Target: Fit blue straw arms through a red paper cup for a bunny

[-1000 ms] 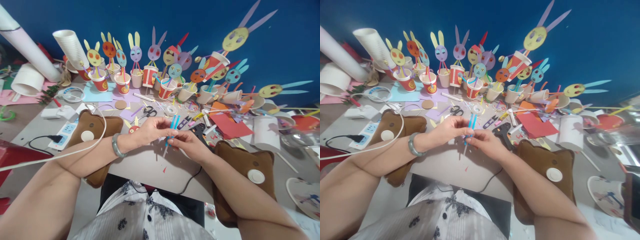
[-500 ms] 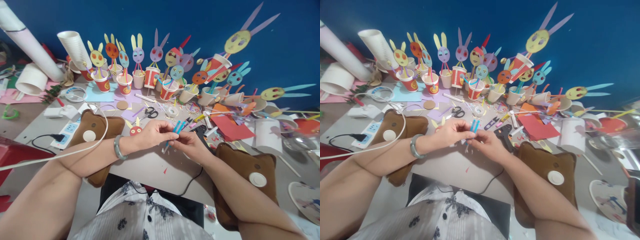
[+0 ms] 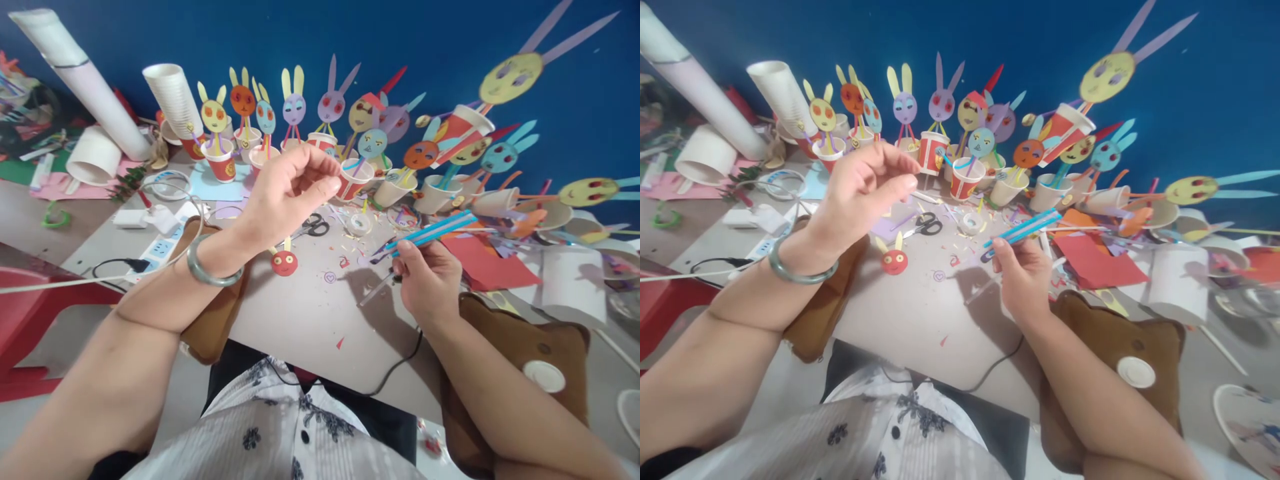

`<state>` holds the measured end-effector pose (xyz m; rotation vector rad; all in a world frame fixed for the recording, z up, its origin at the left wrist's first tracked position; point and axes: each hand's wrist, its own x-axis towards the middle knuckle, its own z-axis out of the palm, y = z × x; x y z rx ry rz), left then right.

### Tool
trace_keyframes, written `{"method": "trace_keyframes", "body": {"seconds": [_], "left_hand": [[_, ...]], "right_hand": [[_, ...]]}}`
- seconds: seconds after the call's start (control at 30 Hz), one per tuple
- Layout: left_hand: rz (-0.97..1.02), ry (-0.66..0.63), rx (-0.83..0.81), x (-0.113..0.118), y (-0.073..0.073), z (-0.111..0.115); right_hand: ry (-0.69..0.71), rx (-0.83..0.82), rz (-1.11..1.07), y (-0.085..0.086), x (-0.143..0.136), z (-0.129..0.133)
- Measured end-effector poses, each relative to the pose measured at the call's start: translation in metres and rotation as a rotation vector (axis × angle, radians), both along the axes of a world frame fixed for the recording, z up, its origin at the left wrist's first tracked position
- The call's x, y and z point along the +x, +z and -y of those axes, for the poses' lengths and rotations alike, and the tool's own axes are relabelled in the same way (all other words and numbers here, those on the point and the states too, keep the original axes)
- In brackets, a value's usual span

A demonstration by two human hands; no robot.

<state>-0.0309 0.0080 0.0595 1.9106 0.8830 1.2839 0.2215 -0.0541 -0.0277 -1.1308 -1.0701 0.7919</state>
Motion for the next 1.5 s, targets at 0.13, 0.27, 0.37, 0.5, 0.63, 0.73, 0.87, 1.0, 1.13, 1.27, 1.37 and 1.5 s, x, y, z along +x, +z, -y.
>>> {"method": "trace_keyframes", "body": {"seconds": [0.13, 0.27, 0.37, 0.5, 0.63, 0.73, 0.87, 1.0, 1.13, 1.27, 1.37, 1.5], "left_hand": [[-0.068, 0.005, 0.014, 0.01, -0.025, -0.013], [-0.181, 0.008, -0.034, 0.019, -0.038, -0.013], [-0.301, -0.005, -0.109, 0.022, -0.043, -0.012], [-0.487, -0.044, -0.131, 0.022, -0.048, -0.014], [-0.643, -0.054, -0.136, 0.02, -0.051, -0.018], [-0.717, -0.069, -0.136, 0.018, -0.054, -0.021], [-0.818, -0.114, -0.097, 0.016, -0.057, -0.025], [-0.918, -0.445, -0.084, 0.016, -0.056, -0.015], [-0.95, -0.998, -0.266, 0.02, -0.047, 0.006], [-0.9, -1.05, -0.314, 0.023, -0.044, 0.011], [-0.832, -0.999, -0.348, 0.022, -0.047, 0.003], [-0.854, -0.973, -0.354, 0.019, -0.051, -0.005]], "right_hand": [[-0.188, 0.149, -0.088, 0.02, 0.002, -0.003], [-0.368, 0.335, -0.082, 0.045, 0.02, -0.009], [-0.408, 0.495, -0.015, 0.059, 0.037, -0.011], [-0.442, 0.603, 0.052, 0.066, 0.054, -0.013], [-0.444, 0.572, 0.054, 0.063, 0.058, -0.014], [-0.448, 0.521, 0.059, 0.06, 0.055, -0.015], [-0.485, 0.495, 0.027, 0.061, 0.051, -0.014], [-0.446, 0.455, 0.022, 0.061, 0.043, -0.012], [-0.256, 0.338, 0.111, 0.047, 0.032, -0.003], [-0.076, 0.166, 0.368, 0.029, 0.026, 0.008], [0.005, 0.137, 0.472, 0.026, 0.023, 0.012], [0.278, 0.024, 0.477, 0.035, 0.024, 0.011]]}}
